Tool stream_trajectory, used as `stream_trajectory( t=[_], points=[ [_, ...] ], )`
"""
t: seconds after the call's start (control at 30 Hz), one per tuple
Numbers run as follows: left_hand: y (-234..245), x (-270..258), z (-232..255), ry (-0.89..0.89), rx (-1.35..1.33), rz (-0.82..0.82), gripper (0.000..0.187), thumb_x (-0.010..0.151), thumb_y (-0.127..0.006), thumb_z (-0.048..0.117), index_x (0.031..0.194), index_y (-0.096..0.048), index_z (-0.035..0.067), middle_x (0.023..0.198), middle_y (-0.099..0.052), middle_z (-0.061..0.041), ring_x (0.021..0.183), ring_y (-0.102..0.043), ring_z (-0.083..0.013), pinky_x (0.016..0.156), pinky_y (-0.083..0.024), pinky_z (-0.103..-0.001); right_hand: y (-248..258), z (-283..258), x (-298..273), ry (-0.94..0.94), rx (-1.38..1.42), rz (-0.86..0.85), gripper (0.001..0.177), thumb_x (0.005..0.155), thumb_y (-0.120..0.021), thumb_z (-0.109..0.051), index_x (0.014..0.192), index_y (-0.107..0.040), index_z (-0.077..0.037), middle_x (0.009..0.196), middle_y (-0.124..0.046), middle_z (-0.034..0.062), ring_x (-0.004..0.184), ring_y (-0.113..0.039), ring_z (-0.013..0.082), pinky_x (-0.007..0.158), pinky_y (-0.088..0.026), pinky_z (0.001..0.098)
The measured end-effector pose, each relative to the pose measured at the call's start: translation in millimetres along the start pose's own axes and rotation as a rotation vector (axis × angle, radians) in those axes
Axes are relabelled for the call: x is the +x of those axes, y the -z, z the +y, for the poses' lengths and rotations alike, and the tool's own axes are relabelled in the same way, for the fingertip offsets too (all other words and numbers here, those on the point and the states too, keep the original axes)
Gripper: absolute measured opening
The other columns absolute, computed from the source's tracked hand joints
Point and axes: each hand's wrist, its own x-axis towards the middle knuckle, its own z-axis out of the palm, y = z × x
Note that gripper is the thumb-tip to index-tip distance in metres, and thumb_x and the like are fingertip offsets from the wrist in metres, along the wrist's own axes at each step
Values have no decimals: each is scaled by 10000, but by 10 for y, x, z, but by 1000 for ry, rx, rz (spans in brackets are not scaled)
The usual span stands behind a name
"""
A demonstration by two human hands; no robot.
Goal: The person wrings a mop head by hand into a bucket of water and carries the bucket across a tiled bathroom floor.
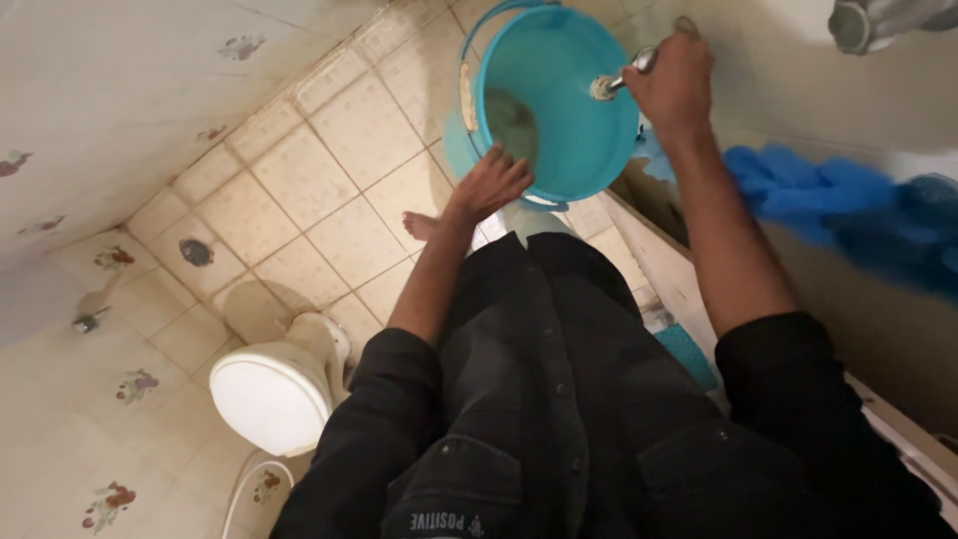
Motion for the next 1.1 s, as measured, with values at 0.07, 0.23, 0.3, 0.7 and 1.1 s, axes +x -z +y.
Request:
stream_trajectory(
  t=[0.07, 0.23, 0.3, 0.7, 1.1],
  points=[
    [-16, -27, 16, -2, 31, -2, 136, 895, -633, 151, 1030, -645, 166, 994, -607, -30, 944, -654, -220, 1124, -433, -472, -63, 96, 72, -33, 15, -50, 355, 750, -940, -235, 782, -717, 40, 821, -661, 236, 764, -685, 427, 727, -568, 489],
    [-97, -11, -3, 9, -1, 92, 167, 901, -634, 159, 1067, -641, 178, 1023, -607, -25, 967, -661, -218, 1107, -428, -487, -31, 227, 161, 156, -46, -78, 323, 677, -923, -240, 788, -750, 10, 833, -645, 262, 747, -664, 434, 698, -563, 491],
    [-122, -16, 60, 9, -6, 62, 170, 906, -634, 162, 1075, -642, 179, 1027, -605, -23, 968, -665, -218, 1100, -426, -487, 35, 266, 186, 257, -75, -138, 297, 661, -905, -236, 820, -779, -20, 815, -648, 254, 735, -649, 436, 695, -551, 508],
    [-146, 44, 134, 50, 24, 27, 160, 916, -619, 184, 1074, -639, 188, 1006, -585, -38, 974, -657, -223, 1092, -426, -503, -47, 102, 142, 128, -195, -73, 249, 710, -857, -197, 766, -731, 11, 816, -657, 281, 785, -653, 455, 731, -557, 513],
    [-2, -124, 242, 103, 17, 5, 184, 906, -626, 166, 1089, -637, 173, 1011, -584, -31, 977, -647, -224, 1120, -420, -476, -187, -293, -407, -7, 499, 317, 577, 795, -915, -90, 1246, -585, 49, 1100, -614, 135, 980, -658, 267, 844, -570, 366]
  ],
)
